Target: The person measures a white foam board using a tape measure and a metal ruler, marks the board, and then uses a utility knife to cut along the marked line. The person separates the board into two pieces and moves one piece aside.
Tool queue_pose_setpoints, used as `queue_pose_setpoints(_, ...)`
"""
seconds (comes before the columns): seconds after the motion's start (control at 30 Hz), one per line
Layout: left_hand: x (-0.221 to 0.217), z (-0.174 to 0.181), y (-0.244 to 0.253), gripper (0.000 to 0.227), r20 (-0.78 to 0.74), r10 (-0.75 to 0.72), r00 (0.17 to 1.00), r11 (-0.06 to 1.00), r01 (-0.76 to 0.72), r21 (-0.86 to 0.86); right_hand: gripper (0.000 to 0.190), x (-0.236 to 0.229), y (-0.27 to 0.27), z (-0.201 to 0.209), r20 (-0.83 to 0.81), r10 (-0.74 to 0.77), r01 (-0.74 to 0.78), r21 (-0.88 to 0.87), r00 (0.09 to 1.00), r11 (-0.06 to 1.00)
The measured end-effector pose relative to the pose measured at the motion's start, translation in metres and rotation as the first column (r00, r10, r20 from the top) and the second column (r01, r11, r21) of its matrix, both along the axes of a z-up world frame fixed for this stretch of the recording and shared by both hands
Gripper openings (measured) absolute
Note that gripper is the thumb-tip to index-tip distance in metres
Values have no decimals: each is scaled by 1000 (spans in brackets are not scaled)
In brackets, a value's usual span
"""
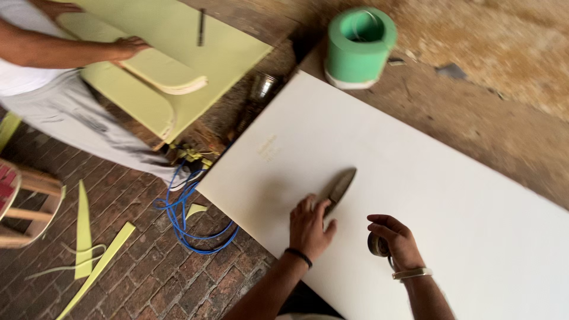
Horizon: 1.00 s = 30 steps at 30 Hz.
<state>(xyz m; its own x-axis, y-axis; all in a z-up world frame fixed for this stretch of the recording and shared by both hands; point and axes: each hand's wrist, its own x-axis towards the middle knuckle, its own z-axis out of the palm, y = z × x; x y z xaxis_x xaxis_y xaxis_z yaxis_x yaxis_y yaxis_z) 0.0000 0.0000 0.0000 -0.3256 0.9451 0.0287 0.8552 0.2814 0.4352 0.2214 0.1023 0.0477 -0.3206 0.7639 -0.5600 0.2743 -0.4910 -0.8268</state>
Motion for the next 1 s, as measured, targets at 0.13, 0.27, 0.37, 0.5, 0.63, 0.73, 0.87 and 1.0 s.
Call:
queue_pose_setpoints(0.13,-18,66,-3,77,823,90,561,994,2,-110,31,-85,4,50,-224,-2,-1,-13,975,1000)
queue_pose_setpoints(0.27,-67,93,23,73,974,213,82,977,-21,-212,25,-170,10,78,-306,-4,-15,-60,952,998)
queue_pose_setpoints(0.37,-118,81,50,70,988,109,107,992,-83,-100,22,-214,28,76,-316,22,-27,-11,948,1000)
queue_pose_setpoints(0.5,-243,42,110,52,948,105,301,989,-134,-67,24,-288,77,57,-196,-18,24,27,980,999)
queue_pose_setpoints(0.63,-402,-3,188,33,958,133,254,974,-215,-79,23,-377,113,39,-86,-109,107,-29,990,994)
queue_pose_setpoints(0.73,-516,-42,250,33,935,124,333,957,-288,-24,24,-435,129,16,52,-138,143,-126,989,982)
queue_pose_setpoints(0.87,-650,-89,330,39,524,332,785,917,-399,18,25,-477,147,-12,143,-196,212,-108,970,971)
queue_pose_setpoints(1.0,-741,-123,383,45,383,470,795,876,-473,-92,27,-487,154,-36,254,-253,267,-22,934,963)
